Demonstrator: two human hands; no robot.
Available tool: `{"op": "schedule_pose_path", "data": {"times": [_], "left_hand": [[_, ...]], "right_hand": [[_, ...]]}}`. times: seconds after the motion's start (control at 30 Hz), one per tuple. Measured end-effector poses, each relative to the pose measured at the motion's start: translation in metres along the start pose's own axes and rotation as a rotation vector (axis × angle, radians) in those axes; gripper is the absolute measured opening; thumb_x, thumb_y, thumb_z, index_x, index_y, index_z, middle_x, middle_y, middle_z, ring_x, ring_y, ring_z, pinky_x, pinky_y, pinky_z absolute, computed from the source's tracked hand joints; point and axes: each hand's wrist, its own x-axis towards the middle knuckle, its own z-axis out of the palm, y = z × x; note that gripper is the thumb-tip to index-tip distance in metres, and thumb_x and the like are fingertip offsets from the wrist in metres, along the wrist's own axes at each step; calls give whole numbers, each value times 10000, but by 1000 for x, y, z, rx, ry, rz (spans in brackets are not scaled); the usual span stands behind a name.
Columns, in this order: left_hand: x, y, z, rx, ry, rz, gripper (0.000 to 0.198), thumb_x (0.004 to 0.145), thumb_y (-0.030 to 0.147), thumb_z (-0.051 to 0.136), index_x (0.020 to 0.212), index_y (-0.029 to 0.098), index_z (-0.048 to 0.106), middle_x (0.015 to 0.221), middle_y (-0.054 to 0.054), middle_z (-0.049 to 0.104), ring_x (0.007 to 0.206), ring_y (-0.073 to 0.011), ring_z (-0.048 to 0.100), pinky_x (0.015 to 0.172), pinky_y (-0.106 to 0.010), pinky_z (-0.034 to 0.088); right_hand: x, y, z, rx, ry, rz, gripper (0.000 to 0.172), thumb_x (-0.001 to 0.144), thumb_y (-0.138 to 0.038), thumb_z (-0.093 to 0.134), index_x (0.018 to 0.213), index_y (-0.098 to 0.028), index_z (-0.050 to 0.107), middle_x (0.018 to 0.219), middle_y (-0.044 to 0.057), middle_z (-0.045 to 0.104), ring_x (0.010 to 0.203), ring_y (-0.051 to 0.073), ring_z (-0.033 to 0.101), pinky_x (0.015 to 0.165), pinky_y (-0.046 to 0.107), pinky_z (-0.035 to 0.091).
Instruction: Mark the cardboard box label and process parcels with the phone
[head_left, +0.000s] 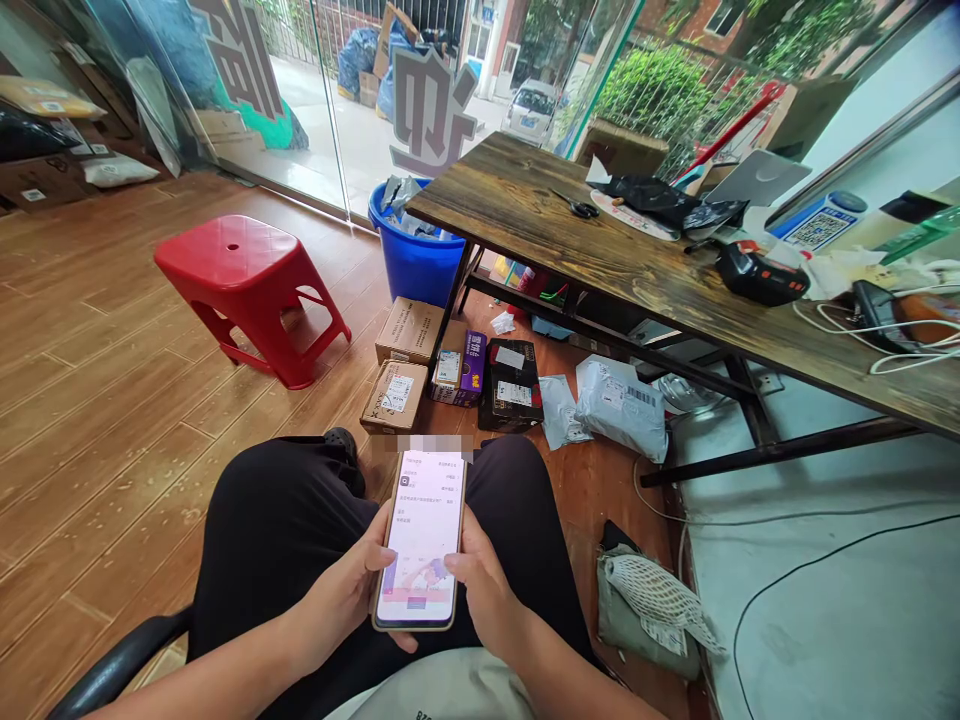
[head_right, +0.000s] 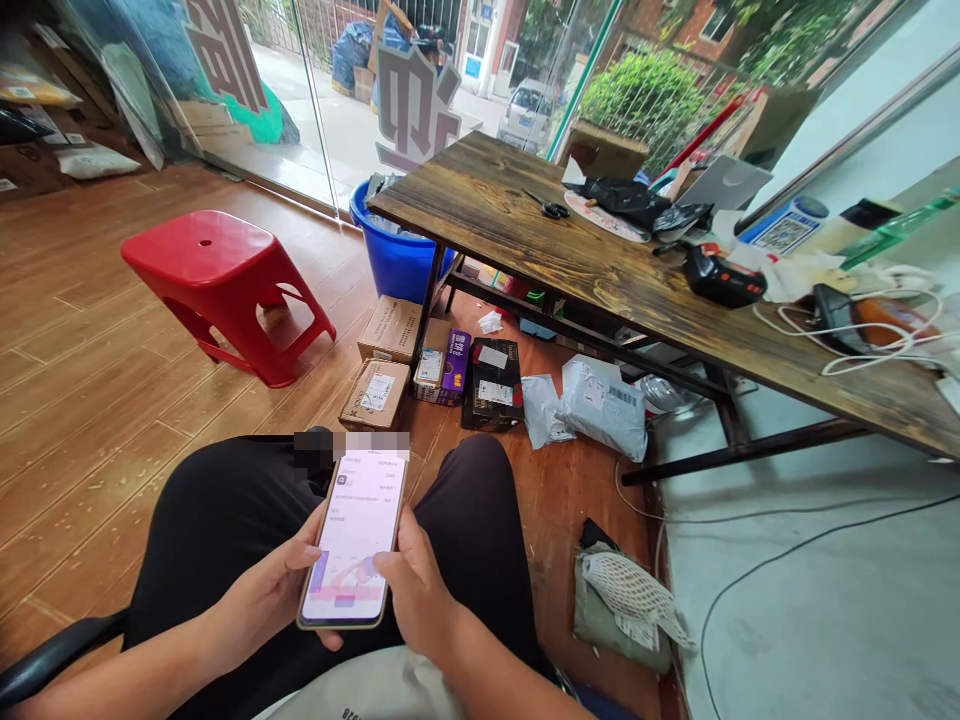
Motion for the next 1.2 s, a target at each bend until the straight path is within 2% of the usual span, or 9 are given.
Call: {"op": "schedule_pose_path", "data": {"times": [0.1,0.2,0.33,0.43,0.6,0.8,0.93,1.07,1.2], "left_hand": [[-1,3,3,4,20,-12,941,704,440,605,1472,378,64,1183,-84,583,763,-220,633,510,-344,598],[-2,7,7,30,44,-22,975,692,466,609,1477,362,39,1234,-99,561,762,-215,628,519,-343,597],[-3,10,10,38,30,-23,920,696,484,601,1469,329,127,1280,-110,544,788,-231,634,517,-333,595],[-3,9,10,29,25,-21,846,714,466,590,1448,316,196,1247,-104,575,833,-260,651,521,-328,597],[-2,8,8,6,-4,-6,712,739,455,588,1387,319,327,1195,-77,616,835,-262,666,503,-302,595],[0,2,3,-46,-17,5,787,737,434,594,1439,368,246,1198,-60,622,753,-217,662,490,-308,598],[3,-2,1,-42,-22,18,785,744,433,583,1449,349,247,1248,-78,595,852,-255,666,500,-297,600],[4,-2,1,-49,-31,30,864,718,445,596,1471,384,175,1287,-76,567,876,-267,662,459,-288,586],[2,1,4,-20,-11,36,776,775,367,543,1475,364,208,1252,-80,589,826,-229,665,520,-304,604]], "right_hand": [[-1,-1,-4,-74,-58,0,591,712,-288,615,1275,-216,448,1181,91,637,1011,255,604,884,433,487],[-2,-4,-5,-130,-142,-25,634,706,-313,666,1277,-220,407,1145,86,615,1000,243,590,881,430,489],[-2,-4,-5,-144,-159,-26,654,711,-353,686,1271,-219,376,1135,93,579,958,230,583,878,445,489],[-1,-2,-4,-131,-161,-38,691,714,-383,693,1292,-216,355,1139,100,558,967,234,574,873,447,487],[-2,2,-5,-108,-159,-19,699,720,-384,702,1300,-225,347,1121,91,568,930,224,582,835,432,499],[-2,1,-6,-165,-146,-23,661,738,-392,693,1281,-216,359,1141,104,571,996,254,584,864,448,491],[-1,-1,-4,-140,-174,-28,699,765,-419,683,1328,-230,314,1166,98,567,1006,237,583,874,423,490],[-1,0,-3,-112,-186,-24,721,771,-441,685,1341,-229,299,1170,102,580,998,234,593,871,423,498],[0,-1,-2,-134,-171,-61,701,775,-461,682,1329,-224,324,1164,102,597,1005,234,601,889,421,498]]}}
